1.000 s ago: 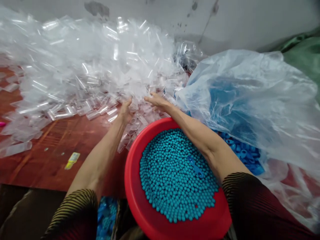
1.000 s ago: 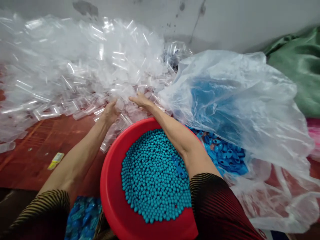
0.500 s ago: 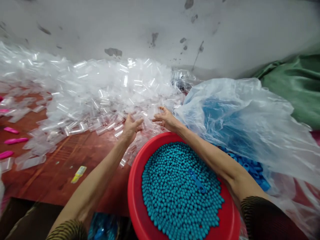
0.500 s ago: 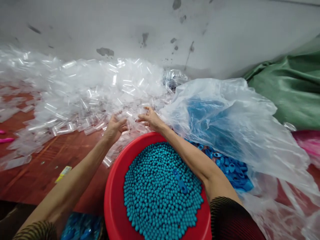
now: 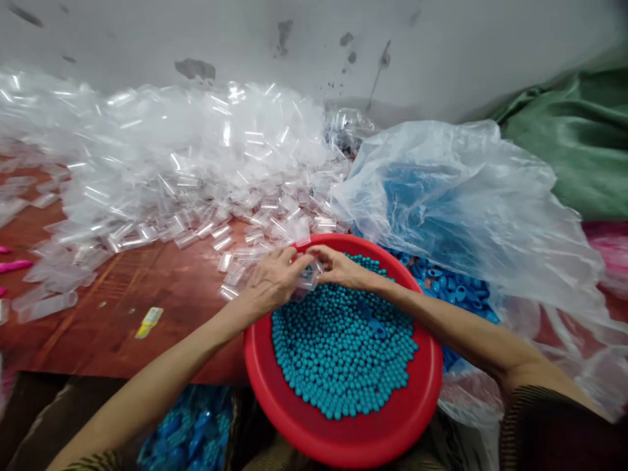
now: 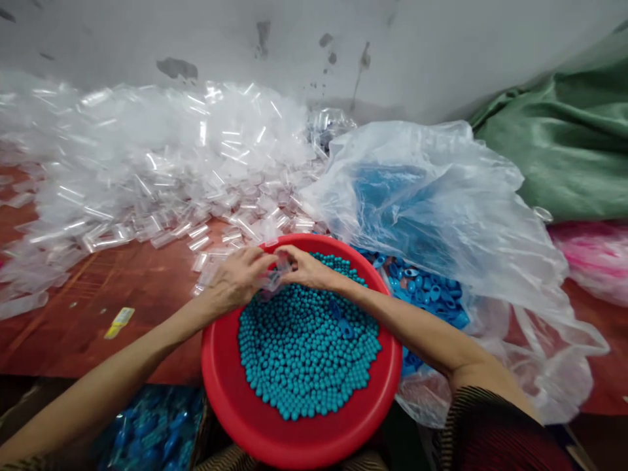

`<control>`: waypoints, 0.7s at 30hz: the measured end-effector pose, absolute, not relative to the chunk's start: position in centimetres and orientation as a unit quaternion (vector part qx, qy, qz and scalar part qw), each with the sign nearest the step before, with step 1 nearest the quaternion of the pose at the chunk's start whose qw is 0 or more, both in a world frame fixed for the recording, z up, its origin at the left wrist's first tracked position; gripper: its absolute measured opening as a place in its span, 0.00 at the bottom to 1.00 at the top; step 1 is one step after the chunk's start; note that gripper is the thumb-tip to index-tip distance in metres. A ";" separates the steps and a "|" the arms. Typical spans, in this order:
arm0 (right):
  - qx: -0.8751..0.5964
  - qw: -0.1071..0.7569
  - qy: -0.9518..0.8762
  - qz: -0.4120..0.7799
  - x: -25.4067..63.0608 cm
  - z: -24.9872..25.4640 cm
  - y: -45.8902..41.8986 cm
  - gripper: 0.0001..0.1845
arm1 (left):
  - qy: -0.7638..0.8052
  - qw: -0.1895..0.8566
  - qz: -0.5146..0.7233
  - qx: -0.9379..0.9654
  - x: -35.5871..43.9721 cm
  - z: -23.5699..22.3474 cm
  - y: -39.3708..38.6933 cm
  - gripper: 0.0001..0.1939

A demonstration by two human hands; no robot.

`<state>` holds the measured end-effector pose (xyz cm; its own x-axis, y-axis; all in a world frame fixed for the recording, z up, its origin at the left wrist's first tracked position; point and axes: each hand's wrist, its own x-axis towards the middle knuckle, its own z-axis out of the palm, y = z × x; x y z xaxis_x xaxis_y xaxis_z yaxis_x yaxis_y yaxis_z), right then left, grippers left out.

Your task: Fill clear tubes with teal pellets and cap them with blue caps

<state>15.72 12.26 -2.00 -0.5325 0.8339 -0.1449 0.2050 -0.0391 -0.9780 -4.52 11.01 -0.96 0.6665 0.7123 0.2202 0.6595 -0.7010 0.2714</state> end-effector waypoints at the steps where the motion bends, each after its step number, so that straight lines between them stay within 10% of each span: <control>1: -0.414 0.232 -0.681 0.558 16.0 -2.3 11.7 0.29 | 0.364 0.065 0.118 0.922 -4.4 -1.2 10.5 0.20; 21: -0.488 -0.065 -0.829 0.266 21.3 0.1 5.2 0.29 | 0.381 0.065 -0.065 0.920 -3.9 -0.8 6.0 0.19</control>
<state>21.28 5.16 0.10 -0.5159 0.7736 -0.3679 0.8432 0.3828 -0.3776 -3.94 6.03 -0.76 0.7016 0.6922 -0.1694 0.7090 -0.7018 0.0691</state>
